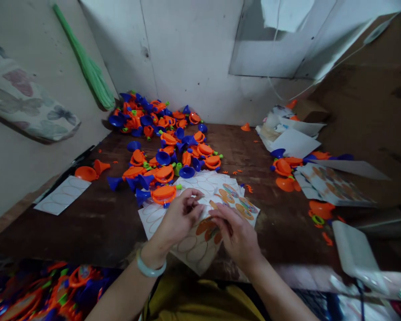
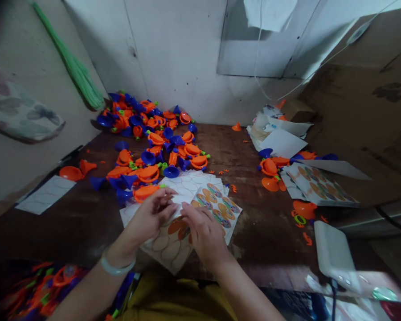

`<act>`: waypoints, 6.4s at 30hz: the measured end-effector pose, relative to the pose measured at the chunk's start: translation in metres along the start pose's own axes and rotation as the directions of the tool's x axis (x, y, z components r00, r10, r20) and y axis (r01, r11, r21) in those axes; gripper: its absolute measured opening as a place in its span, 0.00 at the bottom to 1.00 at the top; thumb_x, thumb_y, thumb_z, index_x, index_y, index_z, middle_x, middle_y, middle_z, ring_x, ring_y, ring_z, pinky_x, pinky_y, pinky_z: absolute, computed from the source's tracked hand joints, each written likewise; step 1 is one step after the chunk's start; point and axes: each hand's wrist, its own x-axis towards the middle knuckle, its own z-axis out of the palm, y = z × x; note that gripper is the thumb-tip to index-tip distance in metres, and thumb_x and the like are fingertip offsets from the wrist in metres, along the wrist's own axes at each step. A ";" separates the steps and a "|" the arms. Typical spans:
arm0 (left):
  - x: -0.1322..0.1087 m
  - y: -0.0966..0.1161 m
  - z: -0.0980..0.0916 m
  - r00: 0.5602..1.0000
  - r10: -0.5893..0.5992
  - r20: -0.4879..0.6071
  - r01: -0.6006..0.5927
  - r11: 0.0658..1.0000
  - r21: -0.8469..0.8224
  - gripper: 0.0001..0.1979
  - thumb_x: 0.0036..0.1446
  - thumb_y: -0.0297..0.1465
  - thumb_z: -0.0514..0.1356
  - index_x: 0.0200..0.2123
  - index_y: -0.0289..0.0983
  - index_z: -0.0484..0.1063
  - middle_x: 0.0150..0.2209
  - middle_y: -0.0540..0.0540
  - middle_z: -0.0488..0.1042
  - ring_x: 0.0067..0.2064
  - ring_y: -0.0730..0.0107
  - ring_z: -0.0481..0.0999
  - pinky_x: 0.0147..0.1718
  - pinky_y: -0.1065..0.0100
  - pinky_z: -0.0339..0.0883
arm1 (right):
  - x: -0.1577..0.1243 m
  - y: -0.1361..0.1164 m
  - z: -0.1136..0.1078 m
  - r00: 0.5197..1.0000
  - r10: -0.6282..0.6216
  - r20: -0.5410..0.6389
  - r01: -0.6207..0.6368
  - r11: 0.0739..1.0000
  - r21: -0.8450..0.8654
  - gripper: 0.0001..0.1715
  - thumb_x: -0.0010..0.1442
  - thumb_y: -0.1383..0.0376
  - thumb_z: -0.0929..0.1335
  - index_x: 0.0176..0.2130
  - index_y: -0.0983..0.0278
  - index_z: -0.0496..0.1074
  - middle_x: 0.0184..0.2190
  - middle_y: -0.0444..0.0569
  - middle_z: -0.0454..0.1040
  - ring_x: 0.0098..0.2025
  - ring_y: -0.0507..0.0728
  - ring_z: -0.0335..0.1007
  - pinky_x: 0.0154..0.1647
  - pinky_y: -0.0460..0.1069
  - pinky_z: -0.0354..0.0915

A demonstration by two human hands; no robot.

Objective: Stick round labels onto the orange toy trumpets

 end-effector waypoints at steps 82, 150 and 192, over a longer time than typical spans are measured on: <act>-0.039 -0.016 0.005 0.785 0.321 -0.529 -0.550 0.753 -0.360 0.25 0.60 0.38 0.76 0.59 0.49 0.77 0.70 0.41 0.76 0.72 0.46 0.75 0.71 0.45 0.71 | 0.072 -0.065 0.045 0.918 0.392 -0.060 -0.245 0.680 0.691 0.56 0.67 0.77 0.73 0.76 0.33 0.51 0.45 0.41 0.76 0.44 0.55 0.80 0.42 0.51 0.83; -0.050 -0.013 -0.025 0.892 0.167 -0.419 -0.366 0.812 -0.455 0.28 0.58 0.33 0.78 0.61 0.50 0.82 0.60 0.42 0.85 0.58 0.49 0.87 0.57 0.55 0.83 | 0.092 -0.050 0.040 0.825 0.526 0.205 -0.499 0.509 0.701 0.16 0.62 0.56 0.81 0.39 0.57 0.75 0.32 0.41 0.77 0.30 0.51 0.74 0.30 0.45 0.75; -0.044 -0.012 -0.036 0.850 0.377 -0.368 -0.490 0.823 -0.289 0.25 0.64 0.28 0.75 0.61 0.52 0.82 0.55 0.50 0.87 0.52 0.68 0.89 0.55 0.74 0.80 | 0.104 -0.040 0.049 0.763 0.543 0.351 -0.569 0.306 0.763 0.17 0.55 0.61 0.85 0.35 0.59 0.78 0.30 0.40 0.77 0.29 0.48 0.71 0.30 0.40 0.70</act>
